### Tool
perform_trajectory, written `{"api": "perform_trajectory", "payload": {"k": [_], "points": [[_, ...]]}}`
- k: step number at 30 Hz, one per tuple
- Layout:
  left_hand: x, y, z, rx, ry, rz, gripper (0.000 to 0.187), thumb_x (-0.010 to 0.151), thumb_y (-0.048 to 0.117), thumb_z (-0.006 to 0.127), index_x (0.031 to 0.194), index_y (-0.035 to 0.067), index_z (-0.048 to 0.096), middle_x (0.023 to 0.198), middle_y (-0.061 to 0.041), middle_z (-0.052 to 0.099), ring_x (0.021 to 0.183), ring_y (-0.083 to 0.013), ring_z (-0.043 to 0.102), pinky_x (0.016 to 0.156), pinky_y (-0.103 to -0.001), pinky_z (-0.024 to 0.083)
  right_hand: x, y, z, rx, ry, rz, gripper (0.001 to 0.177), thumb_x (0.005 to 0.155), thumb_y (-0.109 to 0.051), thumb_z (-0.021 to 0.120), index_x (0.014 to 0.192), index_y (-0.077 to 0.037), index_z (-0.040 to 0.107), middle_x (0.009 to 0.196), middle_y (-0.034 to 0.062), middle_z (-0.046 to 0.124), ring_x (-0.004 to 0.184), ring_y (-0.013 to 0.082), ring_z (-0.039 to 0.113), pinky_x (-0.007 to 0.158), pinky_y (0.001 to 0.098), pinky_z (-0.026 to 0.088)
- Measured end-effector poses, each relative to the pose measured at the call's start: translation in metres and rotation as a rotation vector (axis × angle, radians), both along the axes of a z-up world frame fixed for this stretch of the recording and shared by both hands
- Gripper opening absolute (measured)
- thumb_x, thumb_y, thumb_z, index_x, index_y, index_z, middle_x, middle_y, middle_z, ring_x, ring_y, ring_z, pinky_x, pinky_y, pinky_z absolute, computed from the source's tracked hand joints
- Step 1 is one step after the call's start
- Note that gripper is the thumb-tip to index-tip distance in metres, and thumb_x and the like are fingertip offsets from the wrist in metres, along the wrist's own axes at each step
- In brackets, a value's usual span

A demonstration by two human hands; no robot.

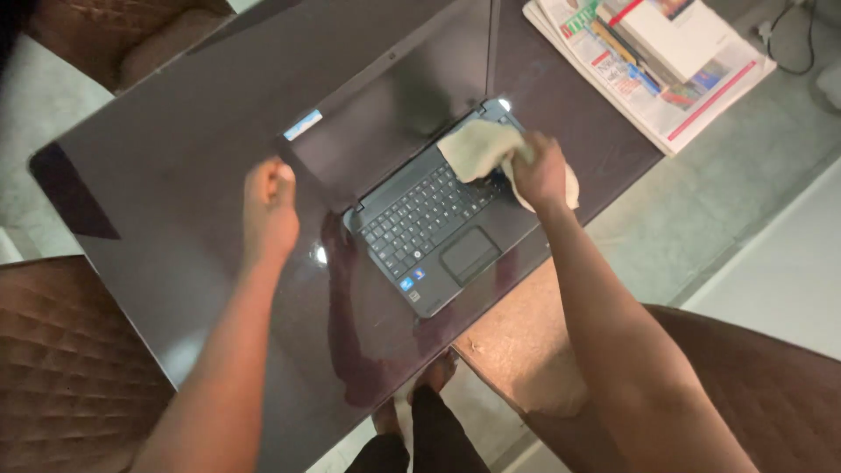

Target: Wiping down a glass table, a laptop, and a chair using a cleaning cloth.

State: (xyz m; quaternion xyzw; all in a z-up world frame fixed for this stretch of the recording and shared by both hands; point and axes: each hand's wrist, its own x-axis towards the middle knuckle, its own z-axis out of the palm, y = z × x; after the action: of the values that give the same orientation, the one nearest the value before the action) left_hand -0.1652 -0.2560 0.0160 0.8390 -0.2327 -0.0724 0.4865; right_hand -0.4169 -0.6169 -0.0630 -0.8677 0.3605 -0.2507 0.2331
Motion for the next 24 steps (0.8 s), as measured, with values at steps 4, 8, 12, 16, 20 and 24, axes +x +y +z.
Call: {"api": "perform_trajectory", "payload": {"k": [4, 8, 12, 16, 20, 24], "points": [[0.011, -0.027, 0.064, -0.255, 0.21, -0.127, 0.047, 0.111, 0.041, 0.041, 0.137, 0.01, 0.065, 0.139, -0.007, 0.064, 0.127, -0.0193, 0.06, 0.104, -0.034, 0.047, 0.073, -0.005, 0.054, 0.244, -0.548, 0.126, 0.035, 0.101, -0.004, 0.065, 0.135, -0.006, 0.057, 0.131, 0.0147, 0.067, 0.125, 0.0322, 0.064, 0.11, 0.043, 0.051], [0.019, -0.051, 0.064, -0.149, 0.187, -0.156, 0.046, 0.107, 0.041, 0.045, 0.128, 0.009, 0.07, 0.121, -0.007, 0.073, 0.117, -0.019, 0.065, 0.101, -0.032, 0.046, 0.151, 0.042, 0.076, 0.518, -0.676, 0.166, 0.046, 0.103, -0.005, 0.061, 0.144, -0.005, 0.042, 0.139, 0.0161, 0.051, 0.125, 0.0282, 0.058, 0.101, 0.0395, 0.058], [0.03, -0.055, 0.05, -0.23, 0.393, -0.193, 0.042, 0.109, 0.038, 0.047, 0.123, 0.007, 0.072, 0.113, -0.01, 0.073, 0.104, -0.0176, 0.064, 0.092, -0.034, 0.051, 0.171, 0.181, 0.039, 0.302, -0.532, 0.463, 0.048, 0.094, -0.005, 0.066, 0.138, -0.008, 0.047, 0.127, 0.0119, 0.056, 0.117, 0.0277, 0.06, 0.098, 0.0425, 0.053], [0.02, -0.052, 0.081, -0.148, 0.49, -0.155, 0.041, 0.105, 0.037, 0.042, 0.123, 0.013, 0.069, 0.108, -0.004, 0.072, 0.099, -0.0148, 0.069, 0.087, -0.033, 0.055, 0.159, 0.2, 0.092, 0.004, -0.293, 0.65, 0.057, 0.088, -0.004, 0.075, 0.139, -0.008, 0.049, 0.127, 0.0168, 0.048, 0.122, 0.0372, 0.053, 0.103, 0.0481, 0.05], [0.026, -0.05, 0.06, -0.188, 0.318, -0.202, 0.042, 0.106, 0.036, 0.045, 0.121, 0.008, 0.072, 0.105, -0.006, 0.074, 0.099, -0.0152, 0.066, 0.088, -0.031, 0.05, 0.165, 0.12, 0.113, 0.589, -0.35, 0.014, 0.07, 0.079, 0.009, 0.053, 0.144, -0.01, 0.037, 0.134, 0.0158, 0.048, 0.122, 0.0346, 0.058, 0.099, 0.0502, 0.056], [0.027, -0.052, 0.045, -0.402, 0.37, -0.322, 0.042, 0.108, 0.035, 0.046, 0.121, 0.003, 0.07, 0.11, -0.009, 0.073, 0.103, -0.0163, 0.067, 0.093, -0.032, 0.051, 0.168, 0.075, 0.1, 0.356, -0.338, -0.313, 0.059, 0.098, -0.001, 0.057, 0.153, -0.004, 0.037, 0.144, 0.0233, 0.048, 0.136, 0.0371, 0.049, 0.113, 0.0496, 0.045]]}}
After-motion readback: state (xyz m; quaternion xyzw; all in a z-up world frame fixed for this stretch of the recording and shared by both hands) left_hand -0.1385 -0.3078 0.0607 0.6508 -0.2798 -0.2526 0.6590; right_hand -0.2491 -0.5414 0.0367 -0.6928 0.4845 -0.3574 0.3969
